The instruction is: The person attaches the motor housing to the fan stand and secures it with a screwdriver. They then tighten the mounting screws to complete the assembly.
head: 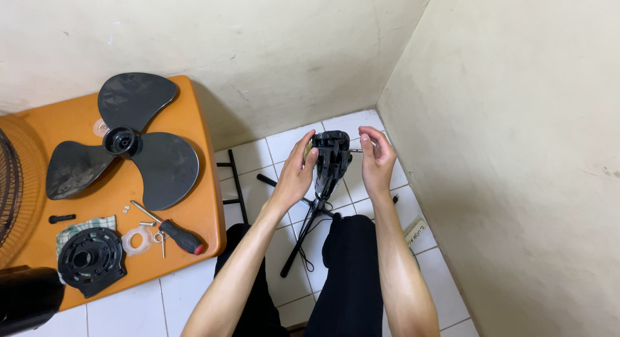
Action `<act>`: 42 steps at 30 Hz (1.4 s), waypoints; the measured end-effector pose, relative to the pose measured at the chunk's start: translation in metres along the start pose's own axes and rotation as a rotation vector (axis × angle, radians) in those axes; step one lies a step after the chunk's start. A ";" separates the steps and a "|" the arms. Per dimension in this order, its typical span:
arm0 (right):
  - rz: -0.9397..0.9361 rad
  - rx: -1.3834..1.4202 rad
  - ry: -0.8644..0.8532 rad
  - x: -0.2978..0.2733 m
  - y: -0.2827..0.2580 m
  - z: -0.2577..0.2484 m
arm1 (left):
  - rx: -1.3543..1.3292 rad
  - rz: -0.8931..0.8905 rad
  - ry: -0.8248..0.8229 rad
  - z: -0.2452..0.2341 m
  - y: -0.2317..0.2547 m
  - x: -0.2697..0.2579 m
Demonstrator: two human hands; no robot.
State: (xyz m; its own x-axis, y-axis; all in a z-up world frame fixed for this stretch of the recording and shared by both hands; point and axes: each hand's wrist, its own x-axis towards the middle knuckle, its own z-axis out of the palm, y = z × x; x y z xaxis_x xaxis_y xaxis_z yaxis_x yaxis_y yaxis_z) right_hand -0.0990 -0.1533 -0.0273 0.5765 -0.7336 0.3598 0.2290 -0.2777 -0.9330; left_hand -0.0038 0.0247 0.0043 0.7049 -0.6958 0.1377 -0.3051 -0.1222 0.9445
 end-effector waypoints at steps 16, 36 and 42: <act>-0.107 -0.068 -0.295 -0.023 -0.028 0.009 | 0.055 0.036 0.002 -0.006 0.008 0.001; -0.095 -0.262 0.089 -0.070 0.026 -0.004 | 0.071 0.093 0.102 -0.004 -0.016 -0.046; -0.091 -0.263 0.056 -0.100 -0.001 0.001 | 0.338 0.274 0.165 -0.009 -0.017 -0.076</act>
State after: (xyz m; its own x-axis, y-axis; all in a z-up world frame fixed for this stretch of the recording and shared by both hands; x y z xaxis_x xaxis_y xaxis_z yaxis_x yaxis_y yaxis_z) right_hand -0.1563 -0.0790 -0.0629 0.5172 -0.7292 0.4480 0.0620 -0.4902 -0.8694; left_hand -0.0464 0.0862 -0.0201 0.6536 -0.6158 0.4401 -0.6664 -0.1926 0.7203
